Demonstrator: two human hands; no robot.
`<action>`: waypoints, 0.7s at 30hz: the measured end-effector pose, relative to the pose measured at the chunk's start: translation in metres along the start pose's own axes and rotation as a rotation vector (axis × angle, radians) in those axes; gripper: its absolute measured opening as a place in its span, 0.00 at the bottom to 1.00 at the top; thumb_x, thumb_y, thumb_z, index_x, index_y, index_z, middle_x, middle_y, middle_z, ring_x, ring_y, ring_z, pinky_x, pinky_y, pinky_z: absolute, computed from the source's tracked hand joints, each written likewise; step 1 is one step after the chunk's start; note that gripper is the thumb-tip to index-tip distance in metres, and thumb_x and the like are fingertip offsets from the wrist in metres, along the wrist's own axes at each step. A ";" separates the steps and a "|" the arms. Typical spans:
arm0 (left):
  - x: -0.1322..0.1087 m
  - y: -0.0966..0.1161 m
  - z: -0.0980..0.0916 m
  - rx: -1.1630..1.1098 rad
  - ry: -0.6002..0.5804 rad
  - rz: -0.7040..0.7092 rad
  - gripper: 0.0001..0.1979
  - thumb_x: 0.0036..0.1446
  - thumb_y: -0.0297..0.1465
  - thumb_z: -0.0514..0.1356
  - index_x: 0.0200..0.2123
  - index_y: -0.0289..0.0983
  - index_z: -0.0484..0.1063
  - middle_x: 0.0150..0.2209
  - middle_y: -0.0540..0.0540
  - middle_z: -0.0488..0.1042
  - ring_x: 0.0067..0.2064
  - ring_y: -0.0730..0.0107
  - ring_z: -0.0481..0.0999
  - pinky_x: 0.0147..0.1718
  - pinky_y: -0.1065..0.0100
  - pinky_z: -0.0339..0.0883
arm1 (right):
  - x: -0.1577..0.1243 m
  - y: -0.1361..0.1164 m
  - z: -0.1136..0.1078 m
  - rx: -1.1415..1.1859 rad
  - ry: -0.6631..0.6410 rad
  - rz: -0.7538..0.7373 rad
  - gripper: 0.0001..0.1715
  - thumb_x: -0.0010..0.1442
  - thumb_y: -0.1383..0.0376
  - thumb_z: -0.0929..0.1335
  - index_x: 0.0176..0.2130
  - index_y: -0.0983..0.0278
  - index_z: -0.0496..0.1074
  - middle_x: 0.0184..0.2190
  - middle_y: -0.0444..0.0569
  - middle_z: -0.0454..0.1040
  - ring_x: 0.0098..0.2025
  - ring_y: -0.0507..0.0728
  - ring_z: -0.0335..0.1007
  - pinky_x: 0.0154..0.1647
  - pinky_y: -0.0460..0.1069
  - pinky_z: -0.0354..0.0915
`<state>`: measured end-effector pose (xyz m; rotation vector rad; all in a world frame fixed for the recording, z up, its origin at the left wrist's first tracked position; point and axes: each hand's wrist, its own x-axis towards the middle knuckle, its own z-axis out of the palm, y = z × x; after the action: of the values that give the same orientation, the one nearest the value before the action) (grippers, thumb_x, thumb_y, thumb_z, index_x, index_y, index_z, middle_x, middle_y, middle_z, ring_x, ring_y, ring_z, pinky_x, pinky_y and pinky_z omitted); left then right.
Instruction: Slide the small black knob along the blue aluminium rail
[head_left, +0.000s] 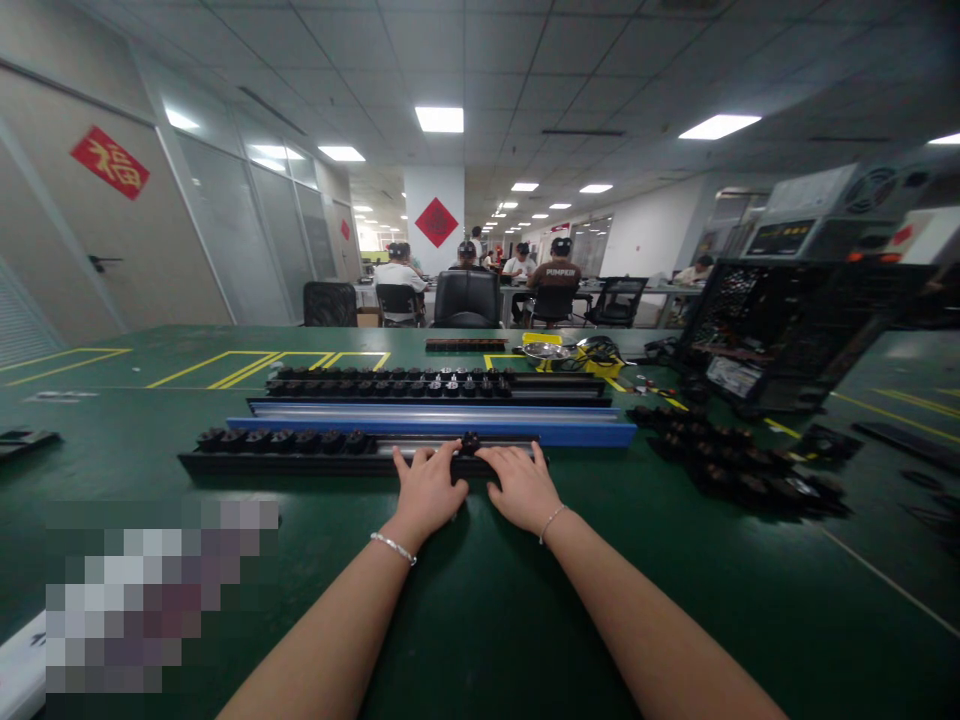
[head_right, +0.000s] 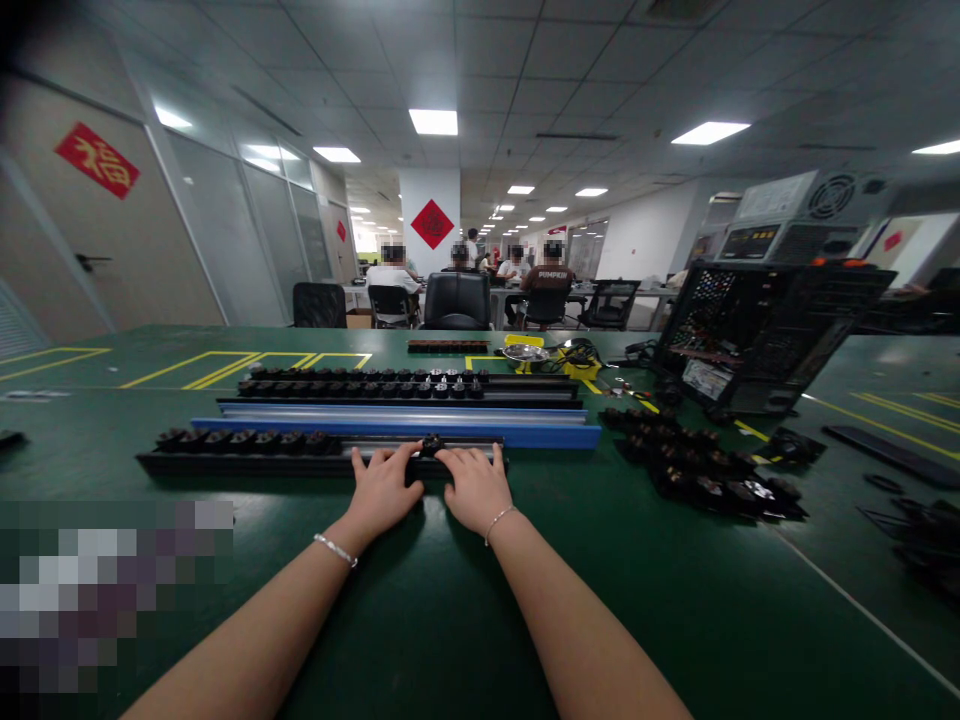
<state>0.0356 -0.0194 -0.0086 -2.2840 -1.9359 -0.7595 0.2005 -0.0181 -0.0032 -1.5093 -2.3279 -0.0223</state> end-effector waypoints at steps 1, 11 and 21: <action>0.000 0.000 0.000 0.001 0.000 0.001 0.26 0.48 0.33 0.54 0.53 0.45 0.62 0.45 0.45 0.73 0.51 0.58 0.65 0.56 0.36 0.28 | 0.000 0.000 0.000 -0.005 0.000 0.001 0.27 0.54 0.65 0.61 0.54 0.54 0.60 0.54 0.46 0.66 0.55 0.57 0.56 0.61 0.65 0.31; 0.000 0.000 0.000 0.002 -0.028 0.008 0.27 0.48 0.33 0.54 0.54 0.45 0.60 0.47 0.46 0.73 0.51 0.57 0.64 0.56 0.36 0.27 | 0.001 -0.001 -0.003 -0.010 -0.005 0.016 0.26 0.55 0.65 0.60 0.54 0.55 0.61 0.52 0.47 0.67 0.54 0.57 0.58 0.60 0.63 0.35; -0.002 0.001 -0.002 0.062 -0.056 0.034 0.26 0.49 0.34 0.54 0.54 0.47 0.61 0.55 0.49 0.67 0.53 0.54 0.62 0.55 0.34 0.28 | 0.001 -0.002 -0.005 0.004 0.000 0.022 0.26 0.54 0.66 0.60 0.53 0.56 0.62 0.54 0.47 0.66 0.54 0.57 0.58 0.60 0.62 0.37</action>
<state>0.0356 -0.0221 -0.0072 -2.3199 -1.9098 -0.6295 0.2002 -0.0188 0.0022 -1.5332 -2.3096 -0.0126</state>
